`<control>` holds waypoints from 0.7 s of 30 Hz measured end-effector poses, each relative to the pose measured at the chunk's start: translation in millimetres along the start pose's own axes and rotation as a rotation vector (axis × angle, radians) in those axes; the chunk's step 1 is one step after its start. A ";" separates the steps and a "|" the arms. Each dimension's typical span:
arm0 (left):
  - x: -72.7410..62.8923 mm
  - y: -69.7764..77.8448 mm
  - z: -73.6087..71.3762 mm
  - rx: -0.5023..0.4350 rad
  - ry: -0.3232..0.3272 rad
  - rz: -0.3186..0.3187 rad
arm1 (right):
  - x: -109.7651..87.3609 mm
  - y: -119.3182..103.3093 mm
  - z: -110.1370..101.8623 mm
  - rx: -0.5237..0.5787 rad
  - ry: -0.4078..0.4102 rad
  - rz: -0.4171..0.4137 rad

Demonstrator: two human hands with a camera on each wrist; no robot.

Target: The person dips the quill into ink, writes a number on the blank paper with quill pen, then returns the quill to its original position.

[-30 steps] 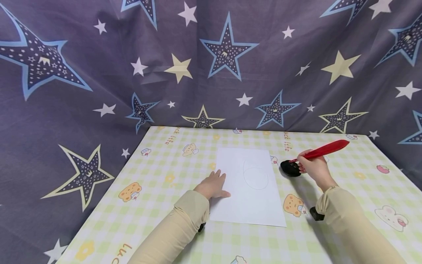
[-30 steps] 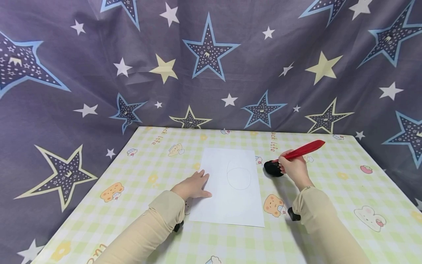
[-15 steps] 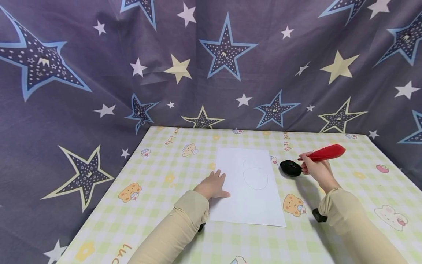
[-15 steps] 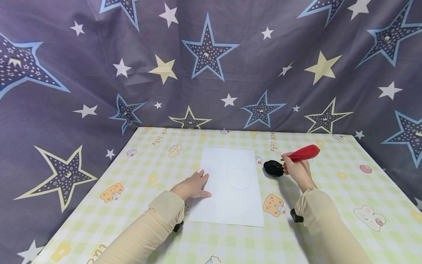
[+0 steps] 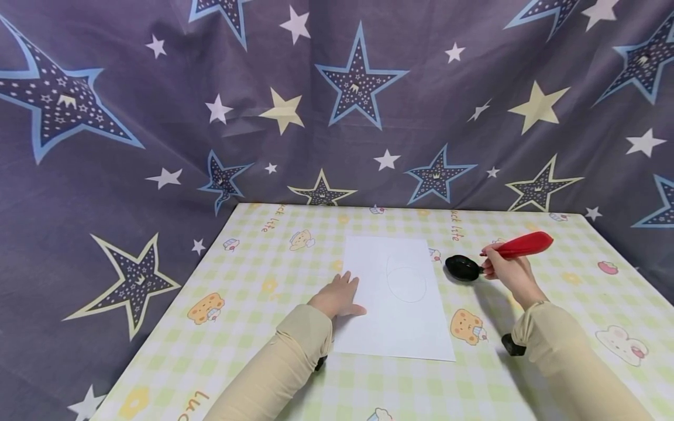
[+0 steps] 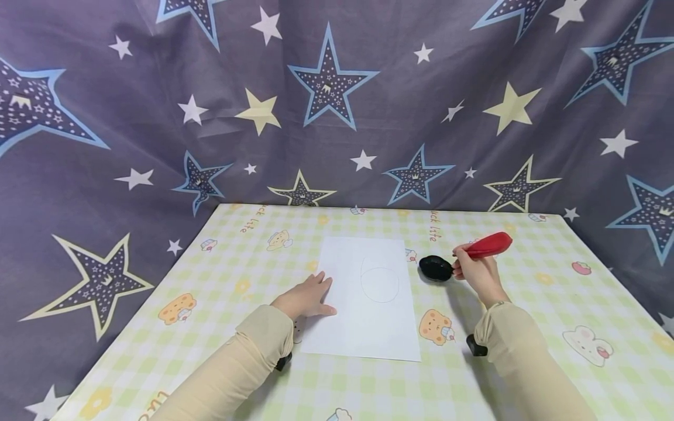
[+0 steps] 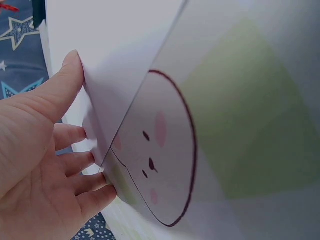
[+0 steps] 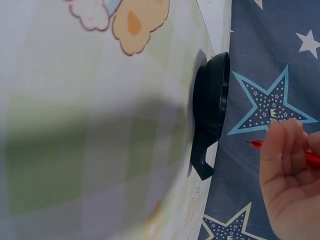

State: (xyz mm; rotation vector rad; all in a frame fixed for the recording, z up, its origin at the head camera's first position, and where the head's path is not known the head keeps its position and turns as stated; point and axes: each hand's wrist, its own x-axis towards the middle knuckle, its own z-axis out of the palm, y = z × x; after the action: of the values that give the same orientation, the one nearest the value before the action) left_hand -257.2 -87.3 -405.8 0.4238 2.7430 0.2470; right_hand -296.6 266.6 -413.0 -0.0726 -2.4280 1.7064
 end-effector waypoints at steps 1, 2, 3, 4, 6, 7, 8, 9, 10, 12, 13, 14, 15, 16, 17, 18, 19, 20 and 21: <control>-0.3 0.1 -0.1 0.002 0.000 0.000 | 3.7 7.5 -0.9 -0.001 -0.005 -0.011; -0.3 0.3 -0.3 0.001 0.000 -0.001 | 6.6 12.8 -2.2 0.016 -0.012 -0.013; -0.4 0.4 -0.3 0.002 0.000 -0.002 | 7.1 14.5 -3.0 0.023 -0.023 -0.037; -0.5 0.6 -0.5 0.002 0.000 -0.002 | 8.1 16.1 -4.1 0.031 -0.039 -0.057; -0.4 0.6 -0.8 0.004 0.001 -0.003 | 2.5 6.6 -5.5 0.067 -0.078 -0.082; -0.5 0.6 -0.9 0.005 0.002 -0.003 | -3.2 -3.4 -5.9 0.078 -0.100 -0.089; -0.6 0.7 -1.0 0.006 0.002 -0.003 | -7.5 -11.2 -6.3 0.080 -0.117 -0.089; -1.0 0.8 -1.1 0.007 0.002 -0.004 | -7.2 -10.7 -7.2 0.113 -0.124 -0.079; -1.1 0.9 -1.2 0.008 0.002 -0.003 | -4.6 -5.8 -8.8 0.154 -0.130 -0.054; -1.5 0.8 -1.4 0.008 0.001 -0.004 | 2.6 8.3 -12.2 0.249 -0.143 -0.020; -1.8 1.0 -1.4 0.006 0.002 -0.005 | 5.5 13.0 -14.5 0.274 -0.156 -0.005; -2.0 1.0 -1.5 0.003 0.001 -0.005 | 6.9 15.9 -16.0 0.294 -0.166 0.003; -2.0 1.2 -1.5 0.001 0.002 -0.005 | 9.6 20.4 -17.7 0.347 -0.170 0.017; -1.9 1.2 -1.4 -0.001 0.003 -0.005 | 7.8 17.6 -18.5 0.343 -0.179 0.012; -1.8 1.2 -1.3 -0.002 0.004 -0.005 | 4.8 12.7 -18.8 0.353 -0.186 0.011; -1.8 1.1 -1.1 -0.003 0.005 -0.004 | 0.7 5.6 -18.9 0.352 -0.194 0.015; -1.8 0.9 -0.9 -0.002 0.006 -0.003 | -3.6 -2.3 -18.7 0.365 -0.197 0.024; -1.6 0.8 -0.7 -0.002 0.006 -0.001 | -7.1 -8.3 -18.2 0.397 -0.196 0.040; -1.5 0.8 -0.6 -0.002 0.007 0.000 | -10.3 -14.0 -18.3 0.437 -0.195 0.055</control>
State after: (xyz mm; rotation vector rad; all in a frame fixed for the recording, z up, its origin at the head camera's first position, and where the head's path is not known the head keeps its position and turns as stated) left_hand -255.9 -87.1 -404.6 0.4226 2.7489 0.2515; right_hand -282.6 277.4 -395.0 0.0895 -2.1283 2.3230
